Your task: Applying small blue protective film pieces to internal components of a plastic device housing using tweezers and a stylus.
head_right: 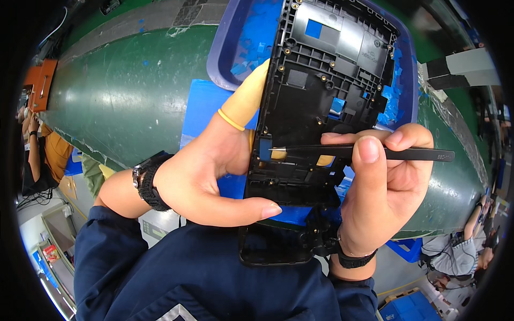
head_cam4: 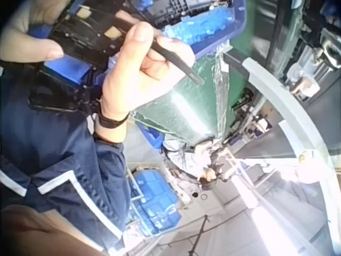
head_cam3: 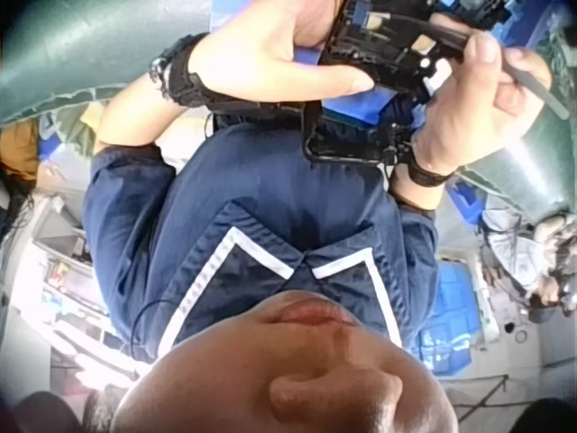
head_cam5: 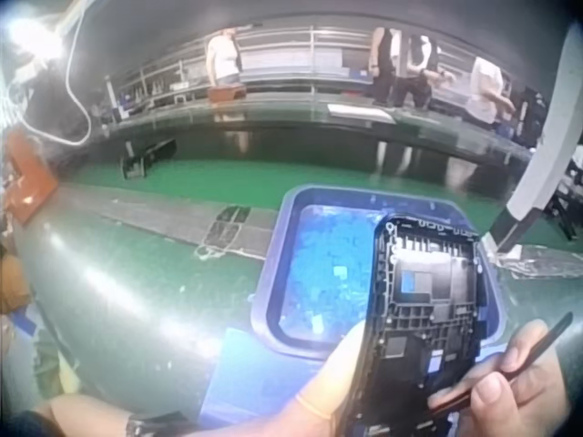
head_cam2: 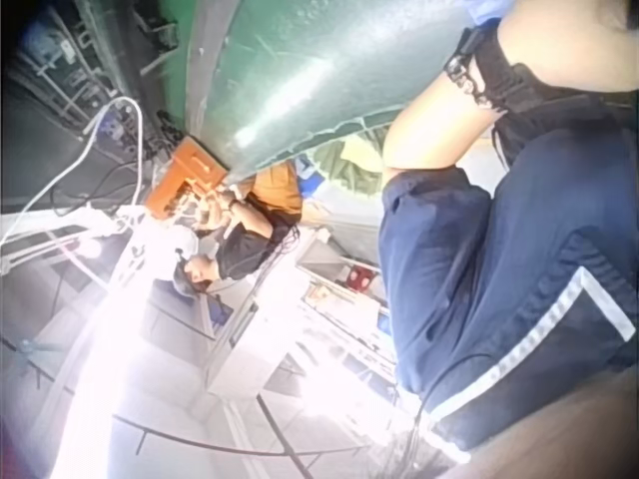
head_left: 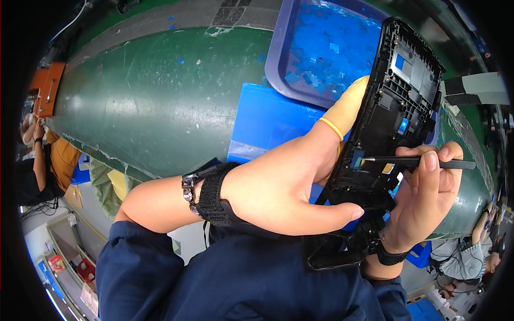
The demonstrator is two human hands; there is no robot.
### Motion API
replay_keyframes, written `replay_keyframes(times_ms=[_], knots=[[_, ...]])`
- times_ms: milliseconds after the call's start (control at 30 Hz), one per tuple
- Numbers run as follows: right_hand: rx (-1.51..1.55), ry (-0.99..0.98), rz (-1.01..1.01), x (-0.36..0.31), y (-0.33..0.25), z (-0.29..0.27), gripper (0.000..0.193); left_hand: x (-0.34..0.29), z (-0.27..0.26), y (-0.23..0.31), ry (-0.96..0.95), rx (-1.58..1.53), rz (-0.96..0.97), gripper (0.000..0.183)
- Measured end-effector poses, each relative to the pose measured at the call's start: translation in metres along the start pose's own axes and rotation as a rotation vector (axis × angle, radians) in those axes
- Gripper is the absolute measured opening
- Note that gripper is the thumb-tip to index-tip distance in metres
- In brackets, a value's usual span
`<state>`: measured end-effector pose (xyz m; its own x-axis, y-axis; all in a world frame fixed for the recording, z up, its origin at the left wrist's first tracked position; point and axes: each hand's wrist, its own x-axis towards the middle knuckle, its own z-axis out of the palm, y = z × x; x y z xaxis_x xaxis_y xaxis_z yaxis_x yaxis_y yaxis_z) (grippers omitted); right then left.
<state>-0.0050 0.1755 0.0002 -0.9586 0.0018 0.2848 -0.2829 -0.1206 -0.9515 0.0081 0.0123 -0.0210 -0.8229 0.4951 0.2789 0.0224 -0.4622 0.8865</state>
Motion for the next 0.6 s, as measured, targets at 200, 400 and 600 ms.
replay_keyframes(times_ms=[200,400,600], knots=[[-0.01,0.009,-0.023,-0.001,0.004,-0.001,0.017,0.0,0.001,-0.005,-0.029,-0.033,0.05,0.094],[-0.029,0.061,0.08,-0.002,-0.006,0.003,0.018,0.0,0.001,-0.003,-0.027,-0.039,0.032,0.094],[0.032,-0.047,-0.016,-0.002,0.002,0.0,0.015,-0.001,0.0,-0.002,-0.021,-0.023,-0.02,0.094]])
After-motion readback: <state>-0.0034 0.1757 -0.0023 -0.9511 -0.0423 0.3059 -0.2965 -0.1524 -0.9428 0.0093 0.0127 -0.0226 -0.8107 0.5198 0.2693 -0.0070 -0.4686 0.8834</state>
